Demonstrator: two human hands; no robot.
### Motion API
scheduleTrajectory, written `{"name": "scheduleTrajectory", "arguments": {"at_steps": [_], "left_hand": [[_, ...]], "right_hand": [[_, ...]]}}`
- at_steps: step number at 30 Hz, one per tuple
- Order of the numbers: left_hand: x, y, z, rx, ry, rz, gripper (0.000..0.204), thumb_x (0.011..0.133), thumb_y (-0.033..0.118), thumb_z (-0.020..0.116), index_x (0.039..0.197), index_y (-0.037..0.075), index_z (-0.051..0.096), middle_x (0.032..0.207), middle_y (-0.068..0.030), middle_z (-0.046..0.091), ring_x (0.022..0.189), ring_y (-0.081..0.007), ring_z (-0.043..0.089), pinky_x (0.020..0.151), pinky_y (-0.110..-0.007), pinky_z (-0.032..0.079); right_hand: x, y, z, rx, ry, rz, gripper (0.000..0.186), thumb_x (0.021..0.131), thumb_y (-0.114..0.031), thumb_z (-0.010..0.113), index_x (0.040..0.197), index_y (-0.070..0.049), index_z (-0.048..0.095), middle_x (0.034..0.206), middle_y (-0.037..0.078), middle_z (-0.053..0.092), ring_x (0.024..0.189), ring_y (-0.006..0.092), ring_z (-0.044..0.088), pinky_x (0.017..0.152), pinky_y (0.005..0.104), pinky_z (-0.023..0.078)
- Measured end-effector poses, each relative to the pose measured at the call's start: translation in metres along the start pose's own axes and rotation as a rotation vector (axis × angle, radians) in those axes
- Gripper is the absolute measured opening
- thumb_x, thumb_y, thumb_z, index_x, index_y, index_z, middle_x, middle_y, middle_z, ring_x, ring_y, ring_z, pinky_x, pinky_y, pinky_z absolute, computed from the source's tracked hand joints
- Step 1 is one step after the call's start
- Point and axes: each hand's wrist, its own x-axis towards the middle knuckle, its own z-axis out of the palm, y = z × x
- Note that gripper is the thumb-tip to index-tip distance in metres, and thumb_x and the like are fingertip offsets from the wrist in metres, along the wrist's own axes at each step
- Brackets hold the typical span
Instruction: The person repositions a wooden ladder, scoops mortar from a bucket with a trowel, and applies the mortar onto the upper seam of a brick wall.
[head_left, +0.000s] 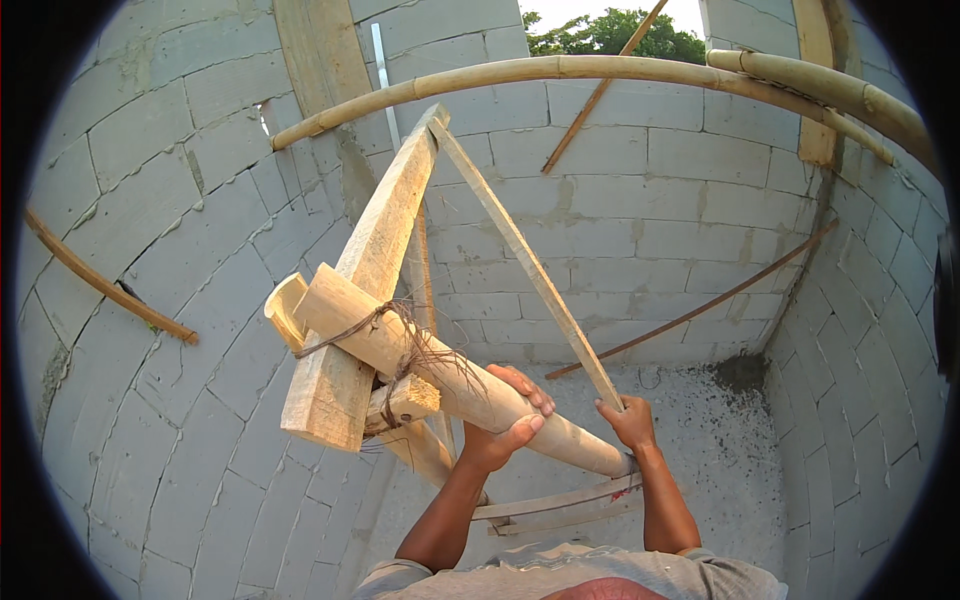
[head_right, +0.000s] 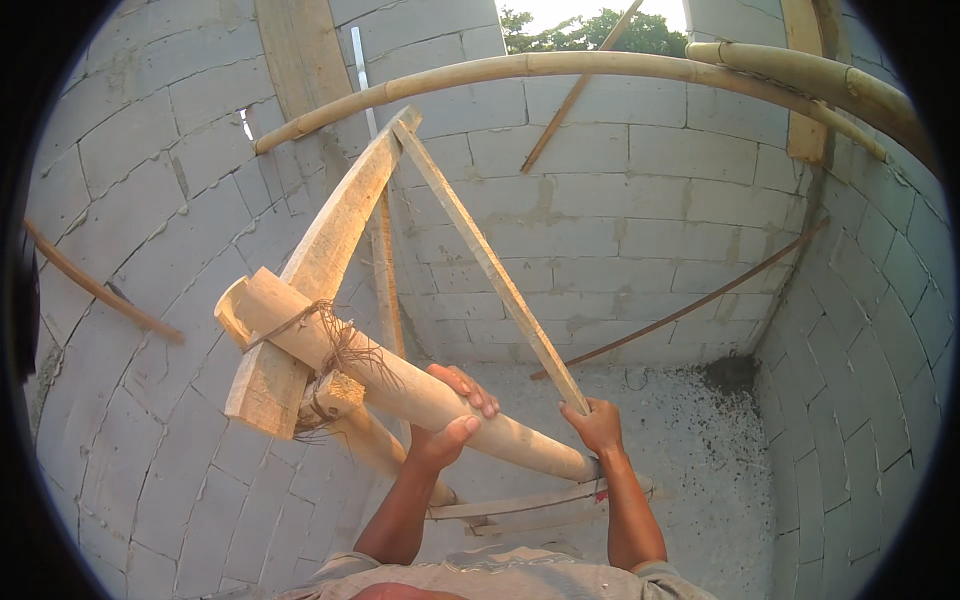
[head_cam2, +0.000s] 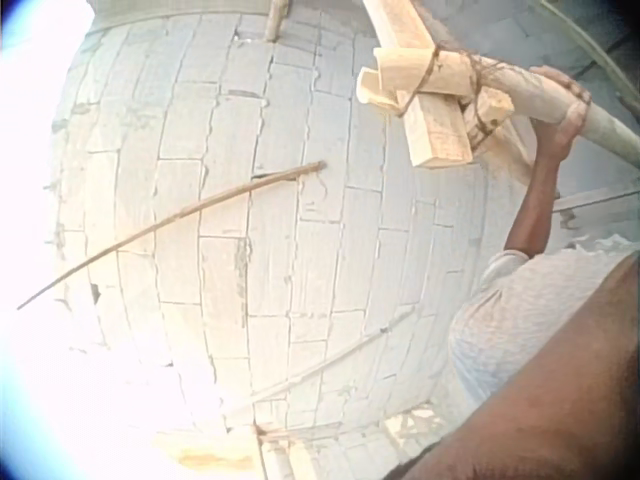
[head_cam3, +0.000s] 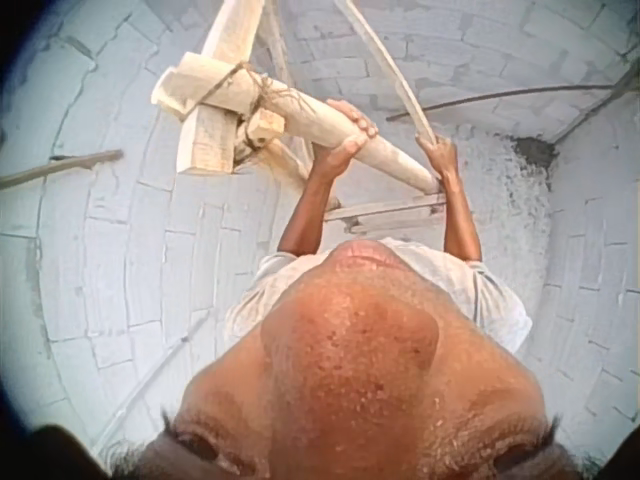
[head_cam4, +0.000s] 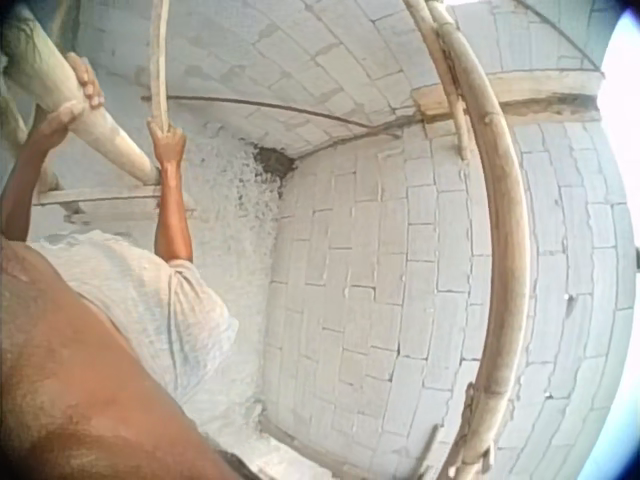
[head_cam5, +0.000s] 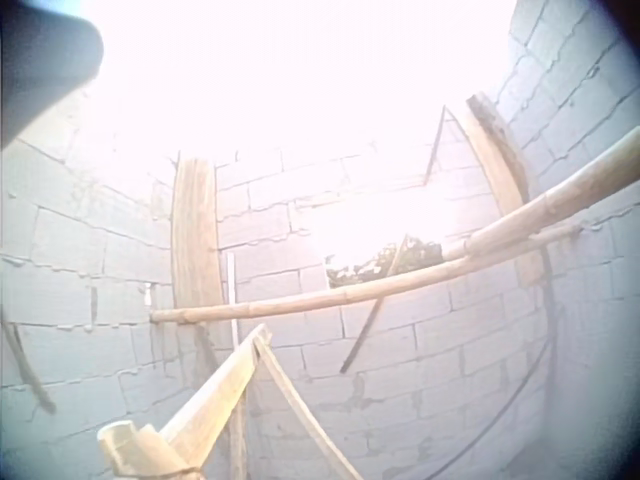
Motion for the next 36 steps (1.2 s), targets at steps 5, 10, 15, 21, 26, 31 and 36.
{"name": "scheduleTrajectory", "arguments": {"at_steps": [5,10,15,21,26,31,36], "left_hand": [[0.032,-0.023,-0.013,0.052,-0.067,-0.068,0.035,0.082,-0.003,0.071,0.108,0.007,0.051,0.096,-0.0077,0.061,0.095,-0.0212,0.067,0.087,-0.042,0.056],[0.061,-0.060,-0.022,0.167,-0.079,-0.182,0.035,0.083,-0.002,0.074,0.109,0.006,0.051,0.098,-0.0073,0.062,0.098,-0.0187,0.067,0.086,-0.039,0.056],[0.073,-0.108,-0.023,0.295,-0.094,-0.292,0.030,0.084,0.001,0.075,0.105,0.006,0.055,0.096,-0.0067,0.065,0.099,-0.0163,0.067,0.087,-0.036,0.056],[0.079,-0.161,-0.028,0.432,-0.085,-0.394,0.030,0.086,0.008,0.077,0.107,0.007,0.055,0.099,-0.0047,0.068,0.095,-0.0139,0.067,0.084,-0.032,0.055],[0.112,-0.183,-0.053,0.463,0.029,-0.323,0.033,0.084,0.009,0.078,0.107,0.005,0.055,0.096,-0.0053,0.064,0.091,-0.0157,0.066,0.081,-0.033,0.055],[0.142,-0.201,-0.077,0.404,-0.009,-0.447,0.037,0.083,0.015,0.082,0.108,0.005,0.056,0.099,-0.0055,0.064,0.094,-0.0153,0.066,0.082,-0.034,0.054],[0.106,-0.189,-0.069,0.843,0.193,-0.393,0.049,0.080,0.018,0.085,0.118,0.001,0.059,0.108,-0.0145,0.067,0.102,-0.0212,0.066,0.087,-0.037,0.053]], "right_hand": [[0.029,0.025,0.019,0.038,0.047,0.023,0.047,0.079,-0.042,0.077,0.080,0.004,0.072,0.059,0.009,0.059,0.057,0.0155,0.055,0.057,0.0374,0.045],[0.078,0.056,0.043,0.064,0.030,0.021,0.047,0.078,-0.042,0.077,0.084,0.005,0.072,0.063,0.016,0.065,0.059,0.0215,0.063,0.062,0.0401,0.050],[0.118,0.098,0.076,0.070,0.082,0.154,0.036,0.078,-0.033,0.074,0.094,0.000,0.073,0.081,0.021,0.072,0.080,0.0387,0.071,0.072,0.0442,0.053],[0.146,0.144,0.100,0.131,0.173,0.143,0.034,0.081,-0.027,0.073,0.102,-0.002,0.070,0.088,0.022,0.072,0.086,0.0413,0.070,0.076,0.0460,0.053],[0.183,0.141,0.104,-0.018,0.035,0.098,0.045,0.082,-0.032,0.077,0.116,-0.004,0.067,0.114,0.023,0.068,0.109,0.0419,0.063,0.091,0.0452,0.050],[0.199,0.128,0.102,0.078,0.118,0.091,0.063,0.084,-0.037,0.077,0.133,-0.002,0.060,0.135,0.023,0.059,0.127,0.0417,0.053,0.105,0.0448,0.044],[0.146,0.076,0.083,0.635,0.055,-0.074,0.068,0.086,-0.045,0.074,0.135,0.000,0.058,0.127,0.021,0.063,0.122,0.0330,0.058,0.105,0.0434,0.044]]}}
